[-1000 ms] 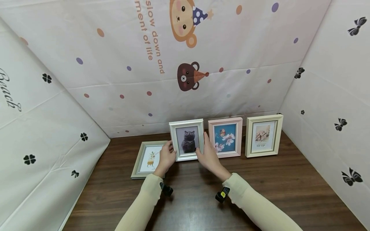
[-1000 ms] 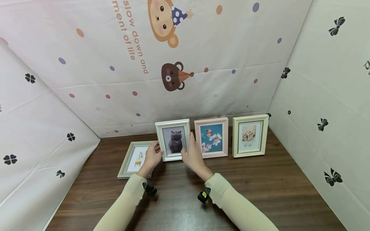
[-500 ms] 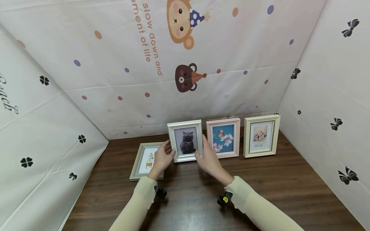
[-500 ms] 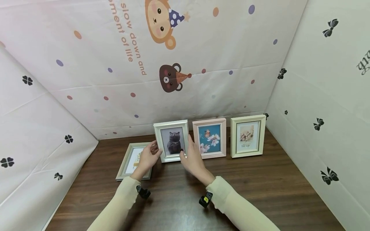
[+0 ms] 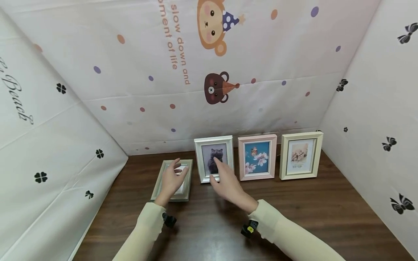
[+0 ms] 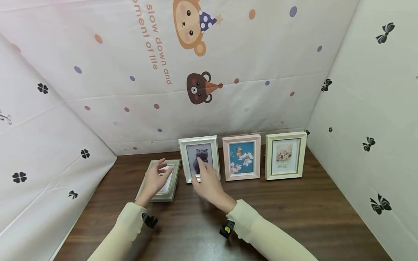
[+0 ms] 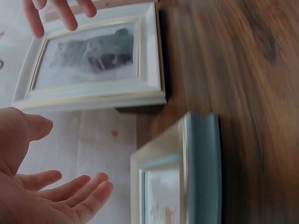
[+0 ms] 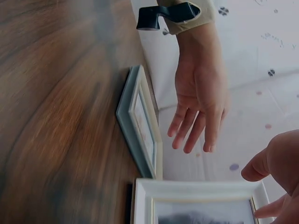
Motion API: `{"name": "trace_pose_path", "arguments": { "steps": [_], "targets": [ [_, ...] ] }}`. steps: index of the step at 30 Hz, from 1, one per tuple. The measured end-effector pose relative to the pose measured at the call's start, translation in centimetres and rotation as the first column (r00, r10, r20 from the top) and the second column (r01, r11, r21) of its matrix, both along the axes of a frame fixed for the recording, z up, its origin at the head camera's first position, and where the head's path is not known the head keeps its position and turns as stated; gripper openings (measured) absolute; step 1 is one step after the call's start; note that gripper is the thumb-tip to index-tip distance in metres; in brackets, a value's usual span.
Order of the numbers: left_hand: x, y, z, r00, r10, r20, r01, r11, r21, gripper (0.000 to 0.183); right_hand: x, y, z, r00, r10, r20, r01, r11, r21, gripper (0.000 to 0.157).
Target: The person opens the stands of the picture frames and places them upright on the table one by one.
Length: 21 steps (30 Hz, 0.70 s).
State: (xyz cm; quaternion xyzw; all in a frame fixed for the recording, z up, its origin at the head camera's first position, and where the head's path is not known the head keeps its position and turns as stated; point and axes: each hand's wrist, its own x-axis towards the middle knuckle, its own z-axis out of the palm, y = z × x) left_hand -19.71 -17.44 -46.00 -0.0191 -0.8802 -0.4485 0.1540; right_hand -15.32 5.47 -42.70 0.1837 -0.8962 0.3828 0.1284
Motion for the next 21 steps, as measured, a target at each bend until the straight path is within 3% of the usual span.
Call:
{"name": "trace_pose_path", "arguments": {
  "steps": [8, 21],
  "targets": [
    [0.4, -2.9, 0.7, 0.998, 0.061, -0.003, -0.061, 0.996, -0.060, 0.056, -0.2, -3.5, 0.5, 0.990, 0.129, 0.049, -0.130, 0.991, 0.014, 0.066],
    [1.4, -6.9, 1.2, 0.991, 0.130, 0.020, -0.128, 0.988, -0.087, 0.057, -1.6, -8.6, 0.6, 0.980, 0.182, 0.081, -0.188, 0.980, 0.071, 0.067]
  ]
}}
